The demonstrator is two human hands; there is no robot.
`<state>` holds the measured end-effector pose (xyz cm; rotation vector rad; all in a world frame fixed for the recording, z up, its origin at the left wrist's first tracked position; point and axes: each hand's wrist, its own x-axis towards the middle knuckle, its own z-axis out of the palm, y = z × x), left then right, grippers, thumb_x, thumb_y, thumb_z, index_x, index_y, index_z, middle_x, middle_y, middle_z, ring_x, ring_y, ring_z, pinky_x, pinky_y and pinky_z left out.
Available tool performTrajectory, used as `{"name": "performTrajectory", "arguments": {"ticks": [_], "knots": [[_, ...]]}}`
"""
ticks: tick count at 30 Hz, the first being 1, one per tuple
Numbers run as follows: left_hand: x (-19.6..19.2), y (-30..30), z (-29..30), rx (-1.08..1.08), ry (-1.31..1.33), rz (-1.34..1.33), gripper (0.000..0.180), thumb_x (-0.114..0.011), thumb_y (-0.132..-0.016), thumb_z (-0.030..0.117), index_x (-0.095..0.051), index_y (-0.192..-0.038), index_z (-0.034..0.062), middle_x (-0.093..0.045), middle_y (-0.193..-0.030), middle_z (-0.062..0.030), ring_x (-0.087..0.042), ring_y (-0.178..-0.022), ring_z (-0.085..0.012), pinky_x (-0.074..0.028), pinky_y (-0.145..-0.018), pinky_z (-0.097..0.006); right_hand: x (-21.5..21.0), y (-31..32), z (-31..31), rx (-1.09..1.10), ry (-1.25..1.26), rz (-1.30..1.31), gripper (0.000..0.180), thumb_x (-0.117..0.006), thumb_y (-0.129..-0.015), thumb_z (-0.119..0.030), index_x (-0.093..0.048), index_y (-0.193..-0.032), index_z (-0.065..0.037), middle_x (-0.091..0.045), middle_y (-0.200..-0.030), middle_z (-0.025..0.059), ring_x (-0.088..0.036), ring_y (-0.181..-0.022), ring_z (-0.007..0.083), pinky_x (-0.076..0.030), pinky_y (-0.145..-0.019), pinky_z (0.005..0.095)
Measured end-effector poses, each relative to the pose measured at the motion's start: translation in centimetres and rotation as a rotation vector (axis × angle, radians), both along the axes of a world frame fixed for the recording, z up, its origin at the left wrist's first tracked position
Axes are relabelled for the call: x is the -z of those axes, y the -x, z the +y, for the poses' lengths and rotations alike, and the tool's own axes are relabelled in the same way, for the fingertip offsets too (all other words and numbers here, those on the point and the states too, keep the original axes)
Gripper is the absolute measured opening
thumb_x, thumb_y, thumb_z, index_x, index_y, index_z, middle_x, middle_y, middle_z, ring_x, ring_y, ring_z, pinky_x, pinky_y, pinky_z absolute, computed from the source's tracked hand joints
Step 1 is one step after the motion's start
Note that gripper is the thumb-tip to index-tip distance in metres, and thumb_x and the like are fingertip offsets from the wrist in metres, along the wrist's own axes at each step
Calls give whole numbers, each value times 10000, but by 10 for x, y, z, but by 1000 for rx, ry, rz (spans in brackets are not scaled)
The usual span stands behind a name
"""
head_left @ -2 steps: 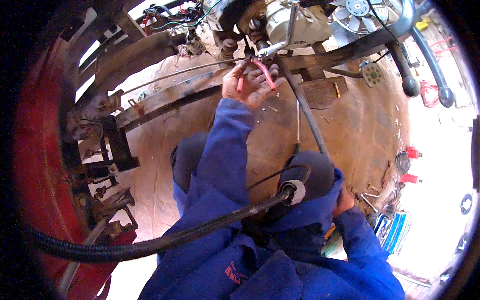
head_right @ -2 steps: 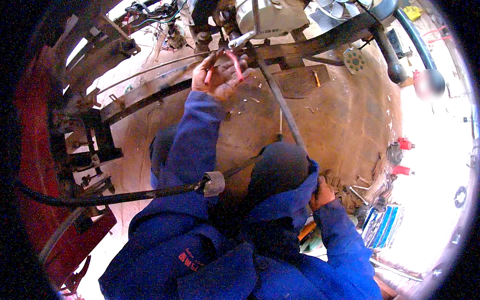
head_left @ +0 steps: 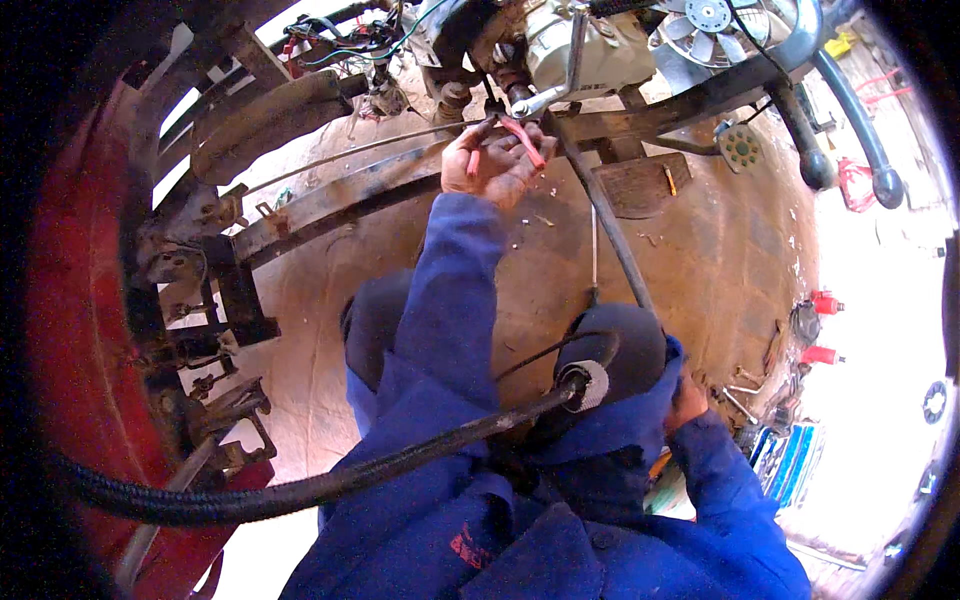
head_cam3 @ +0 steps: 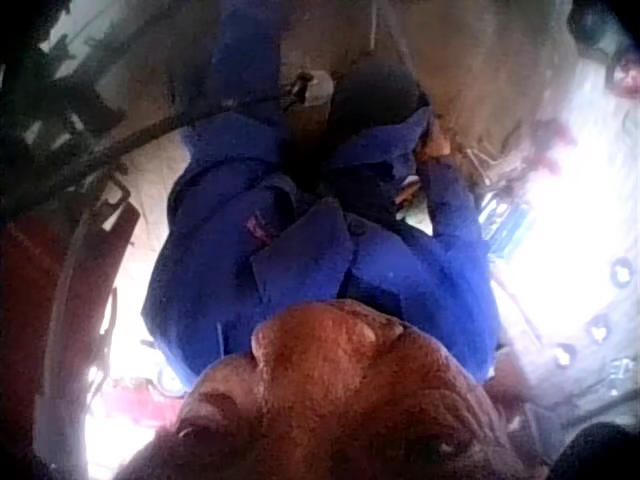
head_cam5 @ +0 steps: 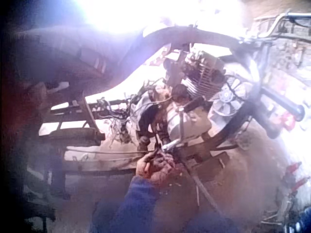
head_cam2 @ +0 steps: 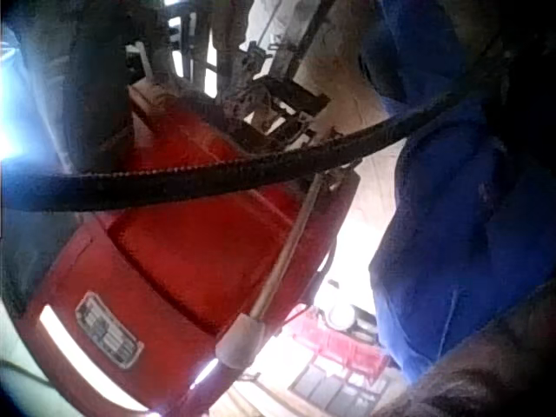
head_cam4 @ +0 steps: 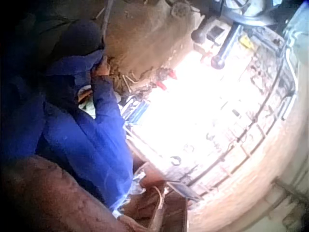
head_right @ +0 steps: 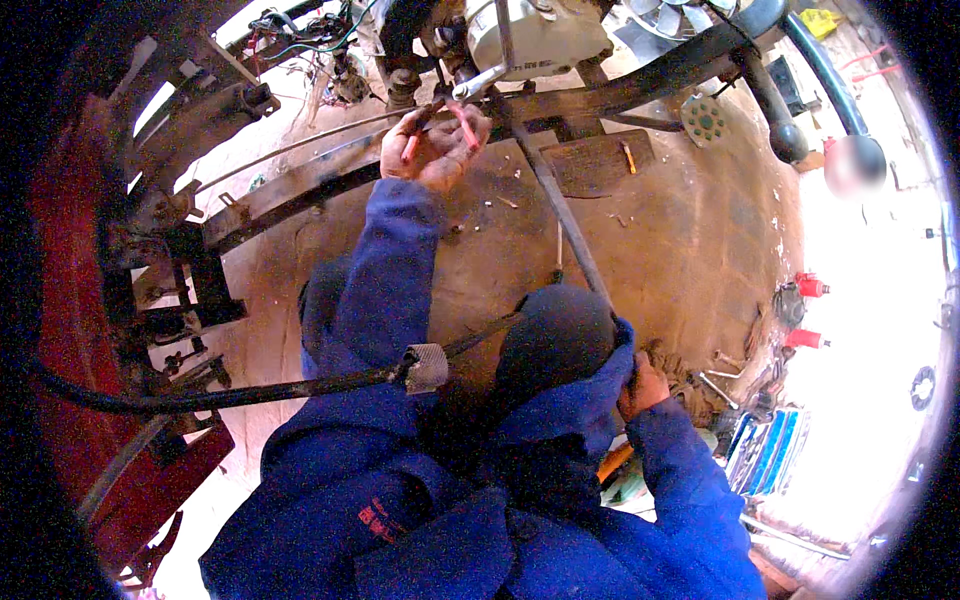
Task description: The person works on an engine of a small vehicle by using pliers to manipulate a wire and then using a metal rod to move components.
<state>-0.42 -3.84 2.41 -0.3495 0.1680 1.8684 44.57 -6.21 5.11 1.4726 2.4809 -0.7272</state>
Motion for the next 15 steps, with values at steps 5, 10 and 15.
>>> {"name": "performTrajectory", "arguments": {"ticks": [5, 10, 15], "knots": [[23, -6, 11, 126, -435, -151, 340, -444, -710, 240, -540, -938, 8, -431, -861, -80, -389, -757, -188, -362, -712, -317, 4, -2, 2, -35, -7, 74, 302, -557, -818, -241, -467, -1053, -73, -601, -848, 283, -563, -823, 502, -455, -726, 539], [20, -3, 14, 184, -374, -129, 232, -475, -714, 214, -556, -813, 20, -439, -825, -100, -412, -744, -207, -367, -694, -333, 18, -8, 3, -70, -70, 136, 330, -565, -798, -204, -482, -1088, -70, -600, -827, 278, -561, -810, 501, -450, -737, 543], [27, -15, 8, 89, -403, -50, 233, -493, -697, 189, -584, -834, 24, -443, -817, -110, -421, -738, -203, -371, -676, -331, 7, 1, 8, -48, -24, 86, 325, -556, -774, -148, -479, -1067, -29, -596, -779, 283, -565, -783, 496, -441, -716, 558]]}}
